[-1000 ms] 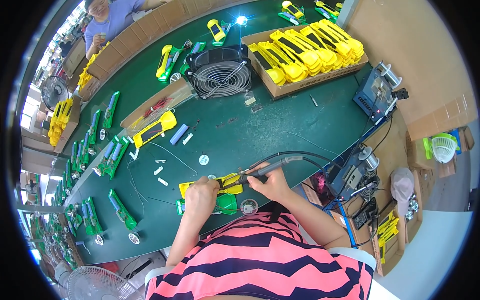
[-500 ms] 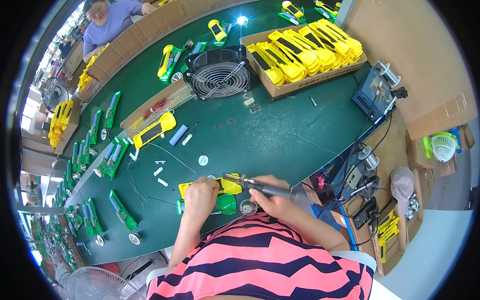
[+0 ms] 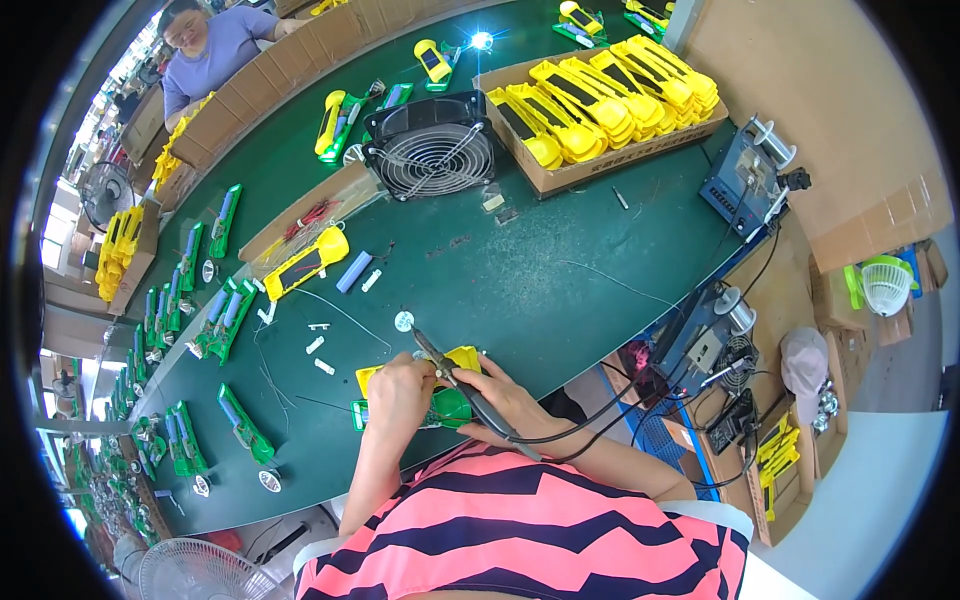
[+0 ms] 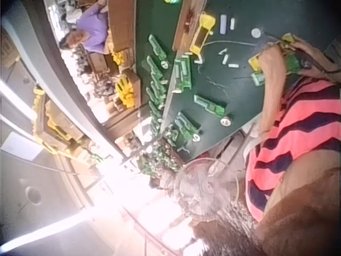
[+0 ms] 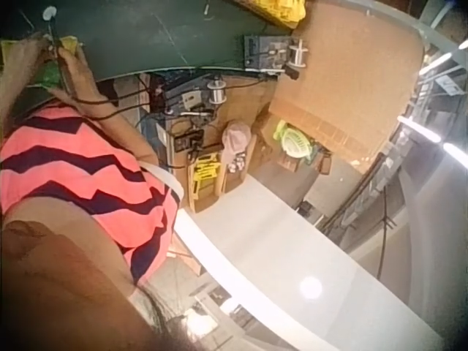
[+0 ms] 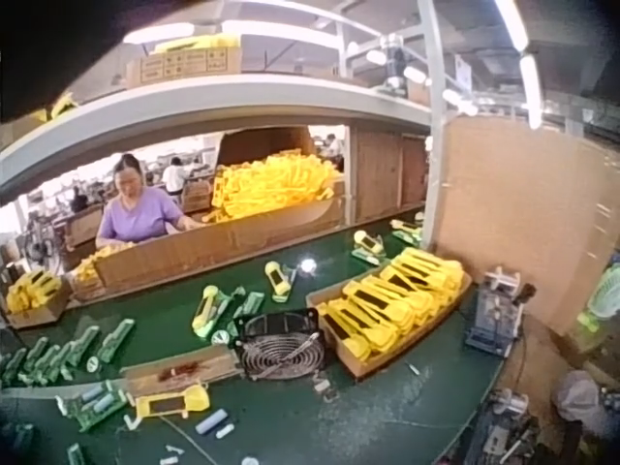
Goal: Soldering internal wiring and components to assemble portable handheld lights on a factory production line.
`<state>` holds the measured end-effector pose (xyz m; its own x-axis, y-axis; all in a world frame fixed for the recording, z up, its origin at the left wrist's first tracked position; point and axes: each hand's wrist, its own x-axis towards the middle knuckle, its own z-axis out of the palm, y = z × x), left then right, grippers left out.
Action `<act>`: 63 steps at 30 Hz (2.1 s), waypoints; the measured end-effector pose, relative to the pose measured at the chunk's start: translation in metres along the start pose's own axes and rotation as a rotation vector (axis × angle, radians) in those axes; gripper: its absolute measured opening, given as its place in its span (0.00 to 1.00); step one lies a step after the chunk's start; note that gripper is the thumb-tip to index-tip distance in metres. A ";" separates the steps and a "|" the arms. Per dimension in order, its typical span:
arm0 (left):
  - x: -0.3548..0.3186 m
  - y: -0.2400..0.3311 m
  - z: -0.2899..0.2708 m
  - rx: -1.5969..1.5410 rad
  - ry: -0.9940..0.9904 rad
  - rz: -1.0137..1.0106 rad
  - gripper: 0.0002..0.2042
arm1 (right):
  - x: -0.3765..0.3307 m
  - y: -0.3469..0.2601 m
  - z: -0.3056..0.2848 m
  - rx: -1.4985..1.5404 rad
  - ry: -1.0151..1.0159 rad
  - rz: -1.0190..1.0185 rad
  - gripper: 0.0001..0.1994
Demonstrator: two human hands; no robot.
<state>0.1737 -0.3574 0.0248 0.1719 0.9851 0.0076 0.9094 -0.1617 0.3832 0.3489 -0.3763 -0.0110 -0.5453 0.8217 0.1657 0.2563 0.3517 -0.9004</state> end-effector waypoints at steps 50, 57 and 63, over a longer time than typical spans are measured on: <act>-0.024 0.002 0.007 -0.321 0.365 -0.038 0.06 | -0.029 0.023 0.010 0.309 0.580 0.022 0.11; -0.021 0.002 0.003 -0.286 0.333 0.004 0.06 | -0.029 0.023 0.012 0.354 0.619 0.044 0.09; -0.019 0.001 0.000 -0.290 0.286 0.000 0.06 | -0.025 0.006 0.003 0.405 0.555 0.037 0.10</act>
<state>0.1717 -0.3762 0.0247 0.0223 0.9683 0.2487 0.7575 -0.1787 0.6278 0.3615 -0.3962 -0.0213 -0.0251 0.9759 0.2167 -0.1106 0.2127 -0.9708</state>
